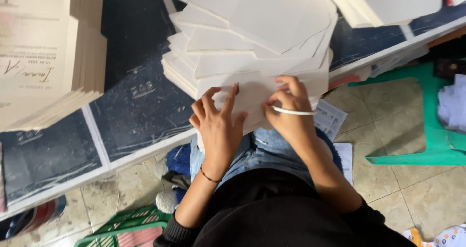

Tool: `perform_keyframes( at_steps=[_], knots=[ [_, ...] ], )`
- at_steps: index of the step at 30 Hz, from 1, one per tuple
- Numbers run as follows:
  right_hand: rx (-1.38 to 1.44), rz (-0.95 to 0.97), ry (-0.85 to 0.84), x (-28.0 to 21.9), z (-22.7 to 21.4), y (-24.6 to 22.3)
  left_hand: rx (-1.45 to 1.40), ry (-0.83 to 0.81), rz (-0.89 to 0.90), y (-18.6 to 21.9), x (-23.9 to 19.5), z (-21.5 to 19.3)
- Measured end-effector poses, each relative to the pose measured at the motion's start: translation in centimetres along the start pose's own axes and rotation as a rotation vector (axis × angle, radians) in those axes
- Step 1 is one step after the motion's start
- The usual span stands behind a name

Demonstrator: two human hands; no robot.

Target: The person sits on a low stool and handles a stack of white papers, aligning them and placing them on a table. They repeatedly pick up and adjust the stack of papers with both hands.

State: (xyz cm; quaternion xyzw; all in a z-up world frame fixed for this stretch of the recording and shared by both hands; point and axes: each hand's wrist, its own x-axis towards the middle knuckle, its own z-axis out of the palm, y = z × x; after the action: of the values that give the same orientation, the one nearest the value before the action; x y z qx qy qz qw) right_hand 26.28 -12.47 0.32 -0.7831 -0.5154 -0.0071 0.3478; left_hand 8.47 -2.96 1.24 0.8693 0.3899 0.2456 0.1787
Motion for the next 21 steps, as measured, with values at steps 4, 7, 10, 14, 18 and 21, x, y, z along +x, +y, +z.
perform_keyframes(
  at_steps=[4, 7, 10, 14, 18, 21],
  knots=[
    [-0.009, -0.013, 0.014, 0.5, -0.1, -0.4, -0.021, -0.088, 0.131, 1.4, 0.4, 0.1],
    [0.078, -0.034, 0.064, 1.0, -2.0, -2.0, 0.037, 0.069, 0.285, 0.3, 0.6, 0.5],
    [0.099, -0.091, 0.051, 1.7, -0.8, -1.5, 0.133, 0.171, 0.301, -2.0, 2.1, 0.7],
    [0.126, -0.090, -0.029, 2.0, 1.2, -0.5, 0.243, 0.132, 0.326, -1.6, 1.2, -0.7],
    [0.149, -0.071, 0.032, 2.1, 0.9, 0.0, 0.272, 0.052, 0.306, -1.3, -0.1, -0.1],
    [0.187, -0.063, 0.036, 1.9, 0.8, 0.4, 0.287, 0.088, 0.307, -1.3, -0.3, 0.4]
  ],
)
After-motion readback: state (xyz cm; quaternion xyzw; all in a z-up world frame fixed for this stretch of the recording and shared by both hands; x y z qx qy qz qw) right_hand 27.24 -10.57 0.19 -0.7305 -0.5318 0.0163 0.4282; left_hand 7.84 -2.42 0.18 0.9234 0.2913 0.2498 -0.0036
